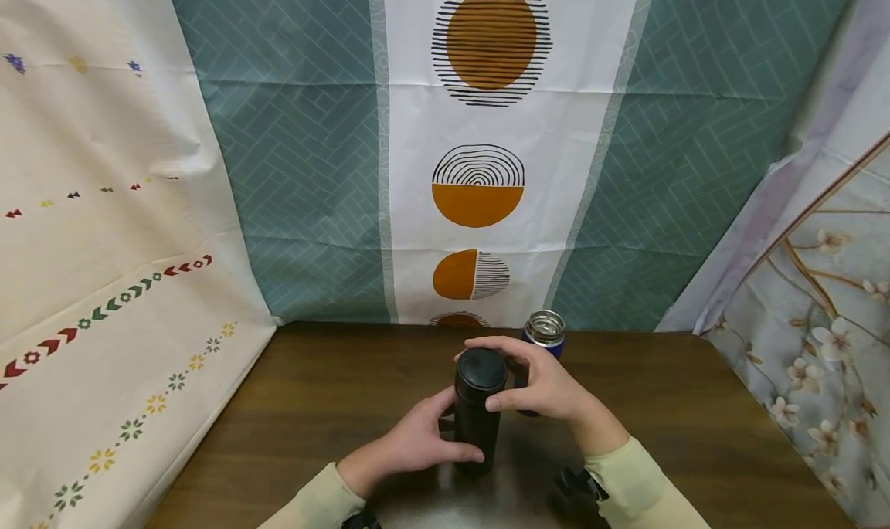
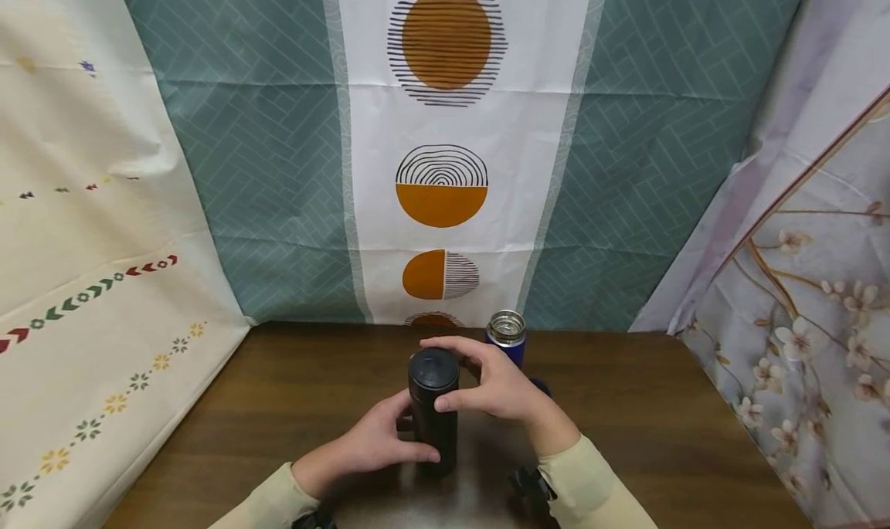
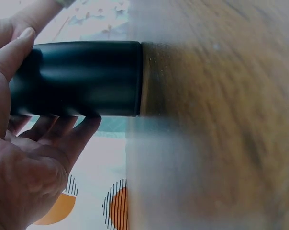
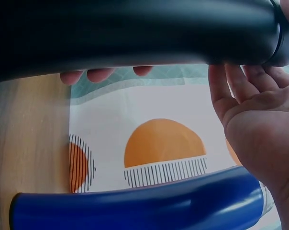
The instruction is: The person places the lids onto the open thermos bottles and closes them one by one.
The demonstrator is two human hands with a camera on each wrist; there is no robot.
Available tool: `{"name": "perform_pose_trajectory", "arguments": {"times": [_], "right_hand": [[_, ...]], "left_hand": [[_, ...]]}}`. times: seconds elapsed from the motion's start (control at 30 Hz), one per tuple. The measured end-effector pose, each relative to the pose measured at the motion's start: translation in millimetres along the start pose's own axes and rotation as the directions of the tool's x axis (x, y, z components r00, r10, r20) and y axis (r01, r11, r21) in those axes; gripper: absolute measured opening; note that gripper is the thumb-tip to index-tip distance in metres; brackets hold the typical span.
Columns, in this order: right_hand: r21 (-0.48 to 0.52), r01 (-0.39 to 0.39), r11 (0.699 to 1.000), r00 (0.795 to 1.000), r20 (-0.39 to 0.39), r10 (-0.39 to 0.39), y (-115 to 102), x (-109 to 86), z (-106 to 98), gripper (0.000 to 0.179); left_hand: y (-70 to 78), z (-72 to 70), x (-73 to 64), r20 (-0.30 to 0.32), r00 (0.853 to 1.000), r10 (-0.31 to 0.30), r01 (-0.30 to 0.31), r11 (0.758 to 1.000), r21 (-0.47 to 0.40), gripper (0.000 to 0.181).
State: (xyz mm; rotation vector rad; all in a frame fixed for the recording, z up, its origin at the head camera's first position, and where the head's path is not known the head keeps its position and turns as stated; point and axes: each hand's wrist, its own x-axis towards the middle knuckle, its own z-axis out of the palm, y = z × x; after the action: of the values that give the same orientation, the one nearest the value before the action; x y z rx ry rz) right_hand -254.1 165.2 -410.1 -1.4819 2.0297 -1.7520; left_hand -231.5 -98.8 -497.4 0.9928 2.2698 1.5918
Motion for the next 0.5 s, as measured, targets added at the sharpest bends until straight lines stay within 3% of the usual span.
{"name": "perform_pose_trajectory", "arguments": {"times": [0.5], "right_hand": [[-0.142, -0.042, 0.989, 0.994, -0.107, 0.027, 0.3, -5.3, 4.5, 0.070]], "left_hand": [[-1.6, 0.8, -1.5, 0.008, 1.000, 0.002, -0.002, 1.000, 0.000, 0.077]]}}
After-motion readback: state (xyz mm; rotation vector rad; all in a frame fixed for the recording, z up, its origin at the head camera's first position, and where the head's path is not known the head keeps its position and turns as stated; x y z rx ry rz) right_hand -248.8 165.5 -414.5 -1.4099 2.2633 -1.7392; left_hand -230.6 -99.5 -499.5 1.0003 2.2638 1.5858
